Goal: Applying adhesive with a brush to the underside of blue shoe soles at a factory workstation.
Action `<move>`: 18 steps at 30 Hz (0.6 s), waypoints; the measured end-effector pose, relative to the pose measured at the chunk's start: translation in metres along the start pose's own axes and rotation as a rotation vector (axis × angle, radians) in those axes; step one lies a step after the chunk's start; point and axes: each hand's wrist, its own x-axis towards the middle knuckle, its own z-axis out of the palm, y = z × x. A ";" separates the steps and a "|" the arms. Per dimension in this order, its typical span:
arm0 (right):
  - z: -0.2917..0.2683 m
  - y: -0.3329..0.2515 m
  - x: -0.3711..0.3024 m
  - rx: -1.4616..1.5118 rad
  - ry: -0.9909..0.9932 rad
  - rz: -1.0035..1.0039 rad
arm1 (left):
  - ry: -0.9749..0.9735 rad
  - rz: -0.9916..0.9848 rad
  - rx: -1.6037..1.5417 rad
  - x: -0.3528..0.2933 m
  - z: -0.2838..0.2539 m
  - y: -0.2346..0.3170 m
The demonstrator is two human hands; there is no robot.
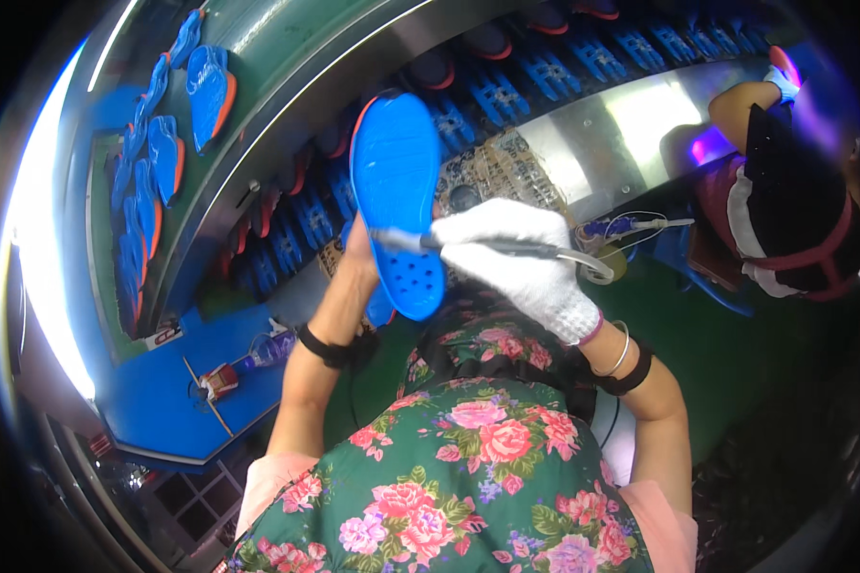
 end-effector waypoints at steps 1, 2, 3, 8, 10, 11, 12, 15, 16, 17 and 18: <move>-0.005 0.000 0.004 -0.049 0.053 0.003 | 0.252 0.133 0.124 -0.001 0.002 -0.011; -0.009 0.002 0.007 -0.089 0.052 -0.055 | 0.239 0.131 0.129 -0.004 0.004 -0.022; -0.013 0.003 0.011 -0.139 0.064 -0.099 | 0.257 0.152 0.086 -0.006 0.006 -0.030; -0.018 0.005 0.010 -0.191 -0.069 -0.137 | 0.095 0.099 0.174 -0.020 0.007 -0.048; -0.018 0.002 0.004 -0.201 -0.110 -0.148 | 0.066 -0.014 -0.223 -0.029 0.005 -0.047; -0.018 0.000 0.003 -0.288 -0.121 -0.253 | -0.076 -0.016 -0.420 -0.030 0.005 -0.048; -0.018 -0.002 -0.001 -0.327 -0.128 -0.314 | -0.085 -0.018 -0.502 -0.032 0.005 -0.048; -0.016 -0.010 -0.004 -0.414 -0.115 -0.394 | -0.018 0.138 -0.516 -0.034 0.009 -0.050; -0.016 -0.013 -0.005 -0.425 -0.088 -0.431 | -0.093 0.158 -0.487 -0.034 0.012 -0.051; -0.014 -0.016 -0.004 -0.433 -0.062 -0.467 | -0.192 0.189 -0.440 -0.034 0.015 -0.052; -0.014 -0.018 -0.004 -0.458 -0.046 -0.506 | -0.305 0.159 -0.550 -0.032 0.018 -0.053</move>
